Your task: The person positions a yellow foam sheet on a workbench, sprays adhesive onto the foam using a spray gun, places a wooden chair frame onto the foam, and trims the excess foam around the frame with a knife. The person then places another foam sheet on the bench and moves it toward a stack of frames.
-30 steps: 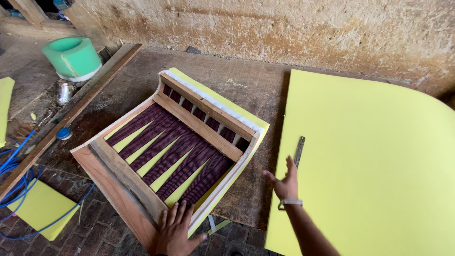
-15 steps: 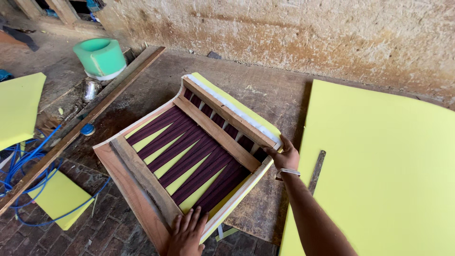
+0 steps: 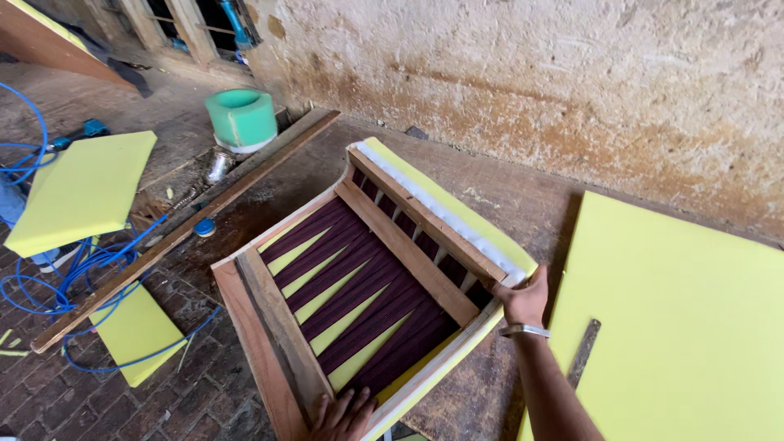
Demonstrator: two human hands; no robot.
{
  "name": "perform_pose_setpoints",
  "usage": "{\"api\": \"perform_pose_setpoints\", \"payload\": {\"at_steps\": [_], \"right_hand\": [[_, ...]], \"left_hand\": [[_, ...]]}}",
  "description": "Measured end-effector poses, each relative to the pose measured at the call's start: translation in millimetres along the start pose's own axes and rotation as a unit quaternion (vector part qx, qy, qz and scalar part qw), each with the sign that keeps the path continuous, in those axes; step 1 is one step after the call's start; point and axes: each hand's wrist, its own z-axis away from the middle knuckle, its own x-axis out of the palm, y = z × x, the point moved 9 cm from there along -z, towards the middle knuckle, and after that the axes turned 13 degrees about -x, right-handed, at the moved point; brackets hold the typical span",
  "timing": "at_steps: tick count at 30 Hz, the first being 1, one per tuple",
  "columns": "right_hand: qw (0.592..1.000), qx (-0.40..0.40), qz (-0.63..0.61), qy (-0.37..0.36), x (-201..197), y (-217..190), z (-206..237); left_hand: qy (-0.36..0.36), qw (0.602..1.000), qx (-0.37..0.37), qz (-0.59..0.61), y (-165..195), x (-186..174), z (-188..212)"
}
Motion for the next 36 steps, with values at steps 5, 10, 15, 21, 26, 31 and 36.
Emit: {"api": "perform_pose_setpoints", "payload": {"at_steps": [5,10,15,21,26,31,36], "right_hand": [[0.959,-0.278,0.039,0.048,24,-193,-52],[0.762,-0.637,0.109,0.029,69,-376,-19],[0.718,-0.682,0.105,-0.089,110,-395,37],[0.726,-0.644,0.194,-0.145,98,-357,70],[0.772,-0.563,0.264,-0.131,86,-333,83],[0.803,-0.500,0.287,-0.152,85,-333,84],[0.758,-0.565,0.282,-0.163,96,-354,99]], "left_hand": [[-0.178,0.974,-0.101,0.094,1,0,-32],[-0.111,0.970,-0.151,0.156,13,-88,-110],[0.140,0.953,-0.148,0.226,-45,-248,-145],[0.099,0.993,0.052,-0.048,-13,-329,-198],[0.169,0.973,0.154,0.013,12,-323,-199],[0.238,0.957,0.160,0.048,7,-313,-197],[0.272,0.944,0.165,0.090,-10,-302,-182]]}}
